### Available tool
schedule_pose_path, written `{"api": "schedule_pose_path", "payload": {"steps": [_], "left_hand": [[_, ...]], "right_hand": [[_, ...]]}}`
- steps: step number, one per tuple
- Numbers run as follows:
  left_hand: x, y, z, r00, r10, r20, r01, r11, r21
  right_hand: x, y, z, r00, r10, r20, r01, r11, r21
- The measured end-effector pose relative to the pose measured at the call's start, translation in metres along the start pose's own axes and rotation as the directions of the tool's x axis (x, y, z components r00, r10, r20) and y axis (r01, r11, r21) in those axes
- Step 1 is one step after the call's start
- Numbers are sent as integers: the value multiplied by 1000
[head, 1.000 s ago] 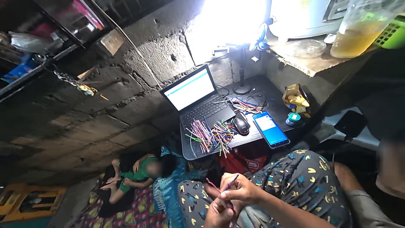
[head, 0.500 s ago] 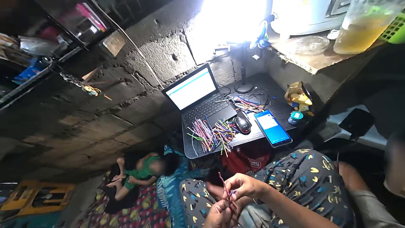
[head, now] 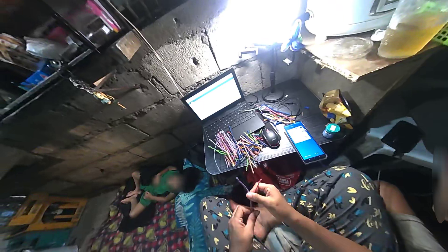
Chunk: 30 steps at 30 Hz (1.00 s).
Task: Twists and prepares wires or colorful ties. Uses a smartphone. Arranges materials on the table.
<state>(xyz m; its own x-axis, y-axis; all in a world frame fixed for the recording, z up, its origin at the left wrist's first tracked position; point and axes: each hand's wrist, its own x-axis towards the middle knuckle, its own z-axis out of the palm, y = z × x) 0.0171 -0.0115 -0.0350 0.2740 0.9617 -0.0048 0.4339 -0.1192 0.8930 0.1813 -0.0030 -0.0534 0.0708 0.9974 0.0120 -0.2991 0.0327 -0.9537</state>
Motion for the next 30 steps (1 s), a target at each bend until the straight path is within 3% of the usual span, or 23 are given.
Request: {"api": "schedule_pose_path", "payload": {"steps": [2, 5, 8, 11, 14, 16, 18, 19, 21, 23, 25, 27, 30], "left_hand": [[2, -3, -4, 993, -87, 85, 103, 973, -205], [-1, -7, -16, 918, -166, 361, 351, 764, -541], [-1, -12, -22, 791, -101, 603, 545, 563, -621], [1, -20, -20, 700, 26, 714, 629, 453, -632], [0, -20, -12, 713, 71, 697, 617, 410, -672], [-2, -13, -5, 811, 16, 585, 510, 473, -719], [-3, -10, 1, 918, -8, 397, 305, 654, -692], [-1, -11, 3, 957, 6, 289, 178, 775, -606], [3, -13, 5, 994, 61, 91, -34, 962, -272], [5, -12, 7, 990, 138, -39, -137, 990, 33], [6, -10, 9, 976, 187, -113, -165, 970, 177], [7, -11, 7, 981, 152, -116, -134, 979, 154], [7, -13, -5, 997, -46, 68, 62, 967, -246]], "right_hand": [[5, -1, -5, 989, 71, 127, -80, 995, 67], [9, 4, -19, 907, 47, 419, -163, 956, 245], [11, 13, -25, 799, -50, 599, -209, 911, 355], [12, 17, -25, 766, -145, 627, -133, 918, 374], [9, 12, -22, 842, -163, 514, -35, 934, 355], [5, 5, -16, 916, -130, 379, 15, 956, 292], [1, 0, -10, 962, -115, 247, 67, 979, 194], [0, -1, -8, 977, -106, 184, 80, 987, 142], [0, 0, -2, 996, -69, 56, 66, 997, 47], [2, 4, 3, 996, -76, -46, 74, 996, -45], [4, 7, 7, 987, -124, -103, 106, 980, -167], [4, 6, 7, 990, -118, -78, 95, 963, -252], [11, -8, -5, 989, -56, 139, 91, 961, -261]]}}
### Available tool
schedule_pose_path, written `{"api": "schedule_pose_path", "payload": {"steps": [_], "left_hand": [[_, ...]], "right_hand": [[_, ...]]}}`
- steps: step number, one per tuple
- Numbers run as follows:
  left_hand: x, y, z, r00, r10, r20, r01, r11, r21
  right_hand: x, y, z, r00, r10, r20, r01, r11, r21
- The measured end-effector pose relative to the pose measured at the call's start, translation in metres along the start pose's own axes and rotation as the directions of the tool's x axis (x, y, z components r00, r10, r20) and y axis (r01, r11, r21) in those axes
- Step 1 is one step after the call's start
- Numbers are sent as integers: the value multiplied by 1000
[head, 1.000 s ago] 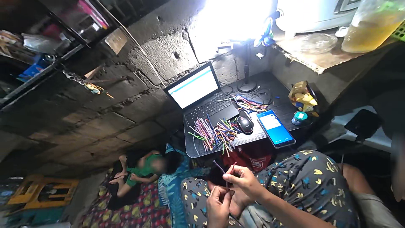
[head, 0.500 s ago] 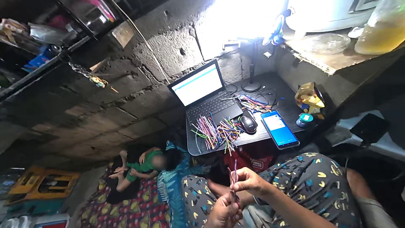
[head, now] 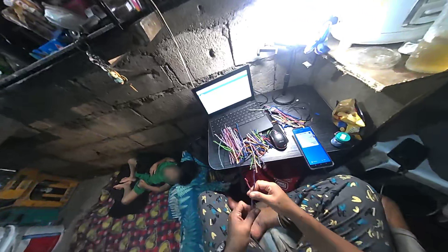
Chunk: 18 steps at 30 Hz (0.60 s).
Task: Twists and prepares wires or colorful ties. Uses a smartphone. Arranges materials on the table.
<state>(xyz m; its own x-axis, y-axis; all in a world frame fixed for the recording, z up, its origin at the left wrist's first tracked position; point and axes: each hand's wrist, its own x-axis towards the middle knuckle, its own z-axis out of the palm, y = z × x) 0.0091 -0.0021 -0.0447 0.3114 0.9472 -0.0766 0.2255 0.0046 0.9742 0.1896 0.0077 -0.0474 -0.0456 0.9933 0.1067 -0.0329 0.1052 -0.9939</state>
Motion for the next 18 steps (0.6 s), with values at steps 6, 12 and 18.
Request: {"api": "schedule_pose_path", "payload": {"steps": [6, 12, 18], "left_hand": [[-6, -3, -19, 965, -158, 211, 232, 891, -391], [-8, -1, -23, 952, -181, 247, 269, 881, -390], [-9, -6, -27, 947, -206, 246, 295, 862, -412]], "right_hand": [[53, -11, -54, 944, -259, -204, 117, 843, -525], [109, 25, -104, 866, -304, -397, -214, 492, -844], [119, 41, -114, 884, -76, -461, -396, 400, -826]]}}
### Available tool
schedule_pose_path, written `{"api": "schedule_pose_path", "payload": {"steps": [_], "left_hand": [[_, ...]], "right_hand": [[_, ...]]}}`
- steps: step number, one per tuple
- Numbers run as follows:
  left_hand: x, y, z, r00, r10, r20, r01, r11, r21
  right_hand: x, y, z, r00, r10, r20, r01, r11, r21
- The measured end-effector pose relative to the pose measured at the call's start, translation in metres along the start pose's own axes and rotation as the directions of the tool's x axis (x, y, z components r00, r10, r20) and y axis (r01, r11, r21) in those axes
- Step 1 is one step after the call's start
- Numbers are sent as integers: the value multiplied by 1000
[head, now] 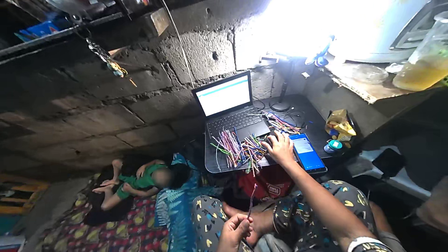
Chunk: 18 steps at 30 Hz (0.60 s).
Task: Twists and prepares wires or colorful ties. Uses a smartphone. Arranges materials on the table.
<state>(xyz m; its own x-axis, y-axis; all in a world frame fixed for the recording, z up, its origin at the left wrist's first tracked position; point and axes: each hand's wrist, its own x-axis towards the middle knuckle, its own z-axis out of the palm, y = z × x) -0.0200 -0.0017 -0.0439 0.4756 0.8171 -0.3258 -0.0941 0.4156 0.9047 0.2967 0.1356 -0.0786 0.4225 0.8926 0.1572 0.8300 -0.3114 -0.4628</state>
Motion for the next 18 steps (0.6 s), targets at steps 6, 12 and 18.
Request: {"api": "schedule_pose_path", "payload": {"steps": [6, 12, 18], "left_hand": [[-1, 2, -2, 998, -30, 56, 36, 993, -114], [6, 0, -2, 971, -77, 228, 140, 951, -275], [7, -5, 9, 892, -75, 446, 310, 819, -482]], "right_hand": [[-24, -15, -6, 985, -111, -129, 137, 966, 219], [-98, -38, -6, 783, -525, 335, -108, 417, 903], [-127, -53, 6, 507, -851, 140, -346, -51, 937]]}}
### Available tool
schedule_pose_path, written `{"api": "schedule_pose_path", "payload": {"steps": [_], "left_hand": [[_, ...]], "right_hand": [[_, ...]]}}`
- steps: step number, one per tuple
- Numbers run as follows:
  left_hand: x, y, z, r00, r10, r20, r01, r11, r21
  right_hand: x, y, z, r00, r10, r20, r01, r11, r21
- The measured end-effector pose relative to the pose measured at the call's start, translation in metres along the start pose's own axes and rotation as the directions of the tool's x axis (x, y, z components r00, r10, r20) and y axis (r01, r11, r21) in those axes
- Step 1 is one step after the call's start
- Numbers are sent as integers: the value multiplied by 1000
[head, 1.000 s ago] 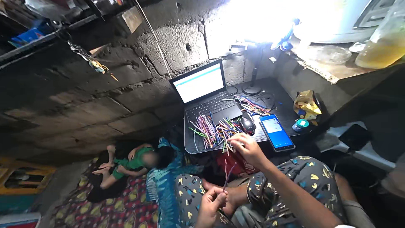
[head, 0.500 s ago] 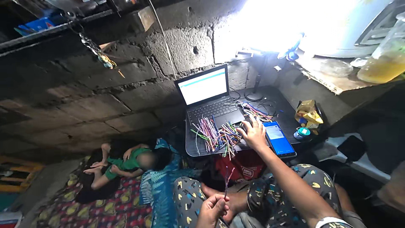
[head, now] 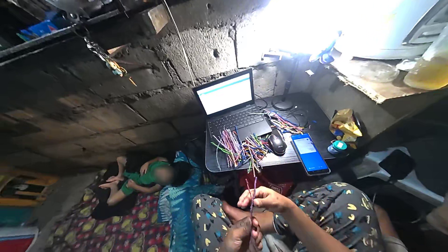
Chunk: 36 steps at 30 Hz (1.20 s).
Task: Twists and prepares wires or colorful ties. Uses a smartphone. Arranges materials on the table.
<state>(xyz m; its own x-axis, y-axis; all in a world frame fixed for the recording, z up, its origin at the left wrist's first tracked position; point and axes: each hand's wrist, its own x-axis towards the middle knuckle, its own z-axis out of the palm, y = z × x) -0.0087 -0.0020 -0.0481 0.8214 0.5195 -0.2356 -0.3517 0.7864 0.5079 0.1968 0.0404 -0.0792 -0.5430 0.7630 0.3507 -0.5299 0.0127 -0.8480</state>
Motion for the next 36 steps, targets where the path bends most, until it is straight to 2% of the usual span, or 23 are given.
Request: {"api": "schedule_pose_path", "payload": {"steps": [4, 11, 12, 14, 15, 16, 17, 18, 19, 20, 22, 24, 26, 28, 29, 32, 34, 36], "left_hand": [[5, -5, 2, 997, -38, 64, 45, 993, -108], [13, -10, 2, 986, 17, 168, -6, 998, -62], [13, -10, 3, 990, 39, 135, -38, 999, -12], [14, -10, 11, 980, 176, -93, -150, 960, 236], [16, -10, 14, 935, 305, -182, -201, 876, 438], [17, -10, 16, 874, 439, -207, -206, 721, 661], [19, -9, 18, 813, 549, -195, -154, 526, 837], [19, -9, 20, 769, 613, -181, -81, 374, 924], [19, -10, 22, 751, 635, -181, -25, 300, 953], [19, -12, 24, 756, 620, -209, 0, 319, 948], [16, -11, 24, 826, 490, -278, -43, 546, 837], [11, -7, 21, 923, 287, -256, -88, 805, 587], [10, -5, 17, 975, 140, -174, -83, 950, 300], [13, -2, 19, 983, 96, -156, -74, 987, 141], [15, -1, 21, 984, 87, -155, -72, 992, 99], [19, -1, 23, 979, 89, -183, -76, 994, 76], [22, -2, 26, 949, 160, -272, -105, 973, 204], [26, -3, 31, 884, 300, -360, -112, 881, 460]], "right_hand": [[1, -6, 6, 992, -103, -68, 102, 994, -26], [-11, -12, 8, 960, -178, -217, 101, 940, -325], [-11, -14, 11, 943, -225, -246, 106, 903, -416], [-9, -17, 18, 890, -332, -313, 71, 778, -625], [-8, -19, 22, 857, -383, -345, 23, 697, -717], [-7, -19, 26, 826, -424, -372, -34, 621, -783], [-6, -17, 29, 799, -454, -395, -85, 565, -821], [-5, -15, 31, 780, -468, -415, -124, 535, -836], [-5, -12, 31, 776, -461, -431, -151, 527, -836], [-5, -10, 31, 783, -441, -438, -161, 537, -828], [-6, -12, 29, 829, -365, -424, -141, 597, -790], [-8, -15, 26, 884, -290, -366, -80, 678, -731], [-9, -14, 24, 923, -247, -296, -23, 731, -682], [-9, -10, 25, 931, -257, -258, 6, 720, -694], [-8, -9, 25, 926, -287, -246, 13, 675, -737], [-9, -2, 20, 887, -420, -193, 13, 441, -897], [-9, 2, 17, 851, -496, -174, -11, 314, -949], [-9, 5, 17, 826, -529, -194, -56, 266, -962]]}}
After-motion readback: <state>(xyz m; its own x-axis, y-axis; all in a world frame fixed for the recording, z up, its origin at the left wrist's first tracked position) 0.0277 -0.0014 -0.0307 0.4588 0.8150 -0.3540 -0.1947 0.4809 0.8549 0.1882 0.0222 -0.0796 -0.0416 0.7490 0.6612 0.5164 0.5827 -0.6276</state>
